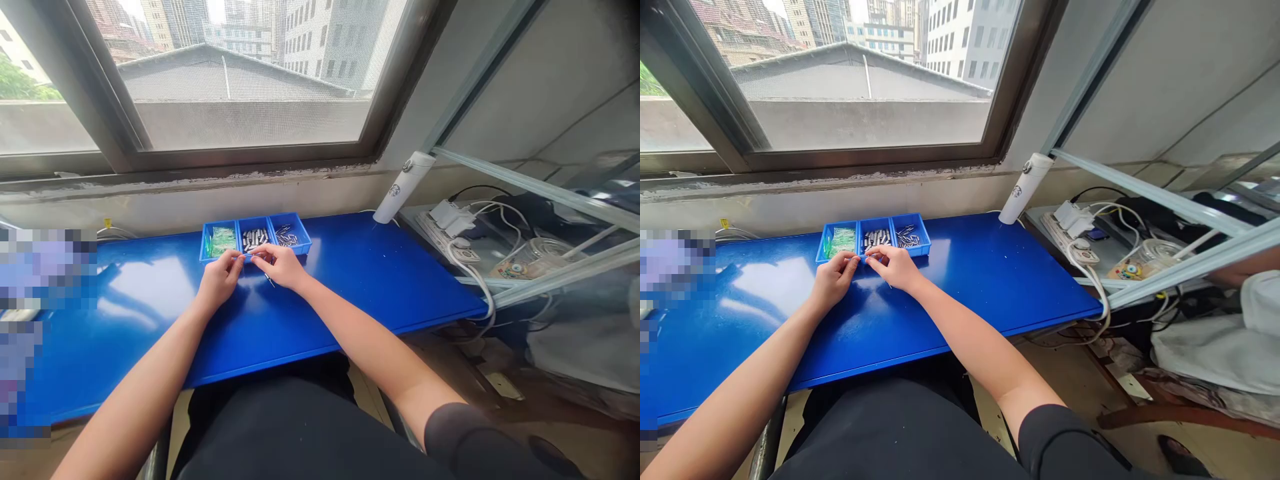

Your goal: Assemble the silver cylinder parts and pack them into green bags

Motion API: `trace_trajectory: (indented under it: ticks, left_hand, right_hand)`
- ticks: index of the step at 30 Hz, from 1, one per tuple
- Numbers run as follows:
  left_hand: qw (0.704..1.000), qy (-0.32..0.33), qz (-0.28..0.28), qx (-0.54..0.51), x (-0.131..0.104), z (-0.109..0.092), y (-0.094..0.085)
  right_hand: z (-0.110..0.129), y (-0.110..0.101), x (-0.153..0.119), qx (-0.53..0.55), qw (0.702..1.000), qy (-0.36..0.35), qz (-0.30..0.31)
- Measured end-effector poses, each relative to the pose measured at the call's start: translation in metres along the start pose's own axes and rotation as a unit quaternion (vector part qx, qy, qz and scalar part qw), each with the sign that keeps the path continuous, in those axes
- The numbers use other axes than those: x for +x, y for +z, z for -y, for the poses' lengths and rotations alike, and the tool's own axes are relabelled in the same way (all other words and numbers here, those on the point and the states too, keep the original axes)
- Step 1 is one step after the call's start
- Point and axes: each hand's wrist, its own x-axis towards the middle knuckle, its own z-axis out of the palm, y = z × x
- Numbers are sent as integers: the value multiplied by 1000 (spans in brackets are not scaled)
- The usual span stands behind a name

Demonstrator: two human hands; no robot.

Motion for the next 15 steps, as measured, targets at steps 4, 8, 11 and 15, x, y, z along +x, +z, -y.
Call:
trace_trajectory:
  ticks: [4,8,11,15]
  left_hand:
    - [1000,-5,8,-13,0,-2,0]
    - [1000,-6,-1,-20,-1,-3,1]
    - [1000,-1,-2,-11,-1,0,2]
    - [1000,4,5,-3,0,1,2]
  right_hand:
    - [1,0,-1,-8,1000,1,8]
    - [0,0,-1,-8,1000,1,5]
    - [0,0,-1,-2,1000,6,9]
    - [-1,1,0,5,1000,13,11]
